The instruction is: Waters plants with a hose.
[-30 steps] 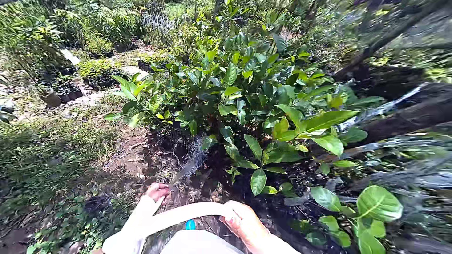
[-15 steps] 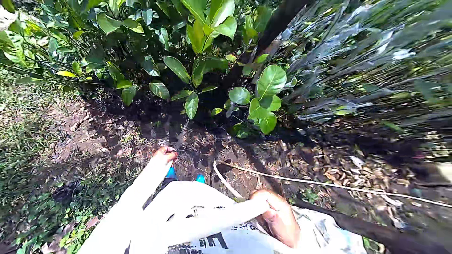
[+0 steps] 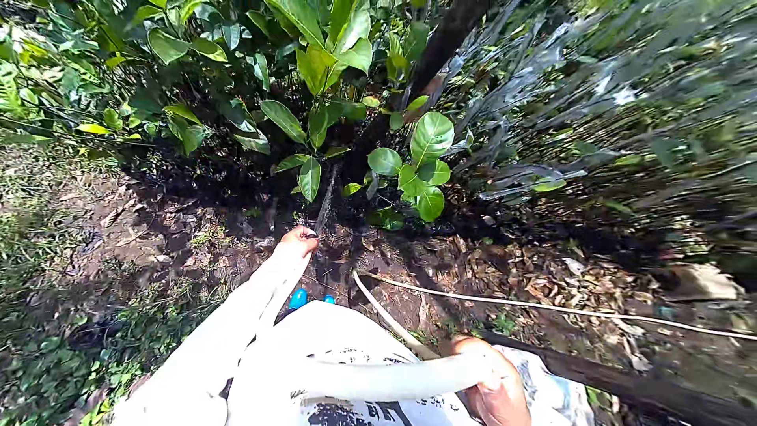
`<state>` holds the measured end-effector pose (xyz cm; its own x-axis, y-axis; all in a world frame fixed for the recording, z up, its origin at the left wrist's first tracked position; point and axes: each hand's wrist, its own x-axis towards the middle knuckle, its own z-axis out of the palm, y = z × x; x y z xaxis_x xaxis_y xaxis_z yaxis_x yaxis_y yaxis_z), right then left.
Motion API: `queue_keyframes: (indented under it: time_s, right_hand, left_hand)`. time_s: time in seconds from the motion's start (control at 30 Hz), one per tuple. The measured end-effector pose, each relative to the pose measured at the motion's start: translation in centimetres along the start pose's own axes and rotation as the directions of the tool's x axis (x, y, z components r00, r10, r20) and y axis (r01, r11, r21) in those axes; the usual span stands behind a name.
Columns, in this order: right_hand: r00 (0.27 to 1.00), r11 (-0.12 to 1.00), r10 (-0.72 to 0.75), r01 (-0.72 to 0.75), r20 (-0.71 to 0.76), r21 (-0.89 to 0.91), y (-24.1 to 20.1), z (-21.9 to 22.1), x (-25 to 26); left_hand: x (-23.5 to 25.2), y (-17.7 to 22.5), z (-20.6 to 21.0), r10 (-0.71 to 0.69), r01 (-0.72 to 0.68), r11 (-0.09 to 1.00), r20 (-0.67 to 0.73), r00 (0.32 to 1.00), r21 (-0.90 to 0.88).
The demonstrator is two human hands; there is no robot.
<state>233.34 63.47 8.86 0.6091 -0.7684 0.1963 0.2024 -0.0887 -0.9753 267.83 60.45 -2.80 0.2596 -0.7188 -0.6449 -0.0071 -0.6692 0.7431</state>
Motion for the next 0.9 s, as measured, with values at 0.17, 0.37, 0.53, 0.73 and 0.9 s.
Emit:
queue_keyframes:
  time_s: [0.17, 0.37, 0.53, 0.73, 0.9]
  right_hand:
    - [0.997, 0.998, 0.025, -0.028, -0.070, -0.050, -0.9, 0.4, -0.6]
    - [0.991, 0.997, 0.037, -0.045, -0.127, -0.068, -1.0, 1.8, -1.1]
    - [0.985, 0.995, 0.043, -0.058, -0.167, -0.086, -0.9, 2.0, -1.3]
    - [0.979, 0.994, 0.036, -0.055, -0.199, -0.091, -1.1, 2.3, -1.2]
    - [0.973, 0.992, 0.060, -0.082, -0.224, -0.093, -0.8, 2.7, -1.0]
  left_hand:
    - [1.2, 1.0, 0.1, 0.035, -0.038, 0.997, 0.034, 0.999, 0.074]
    - [2.6, 2.4, -1.0, 0.073, -0.074, 0.989, 0.018, 0.997, 0.125]
    - [3.8, 3.7, -0.9, 0.081, -0.080, 0.988, -0.009, 0.997, 0.134]
    - [6.2, 4.5, -1.0, 0.160, -0.158, 0.972, 0.005, 0.987, 0.173]
    - [6.0, 7.0, -1.9, 0.174, -0.174, 0.958, 0.022, 0.985, 0.229]
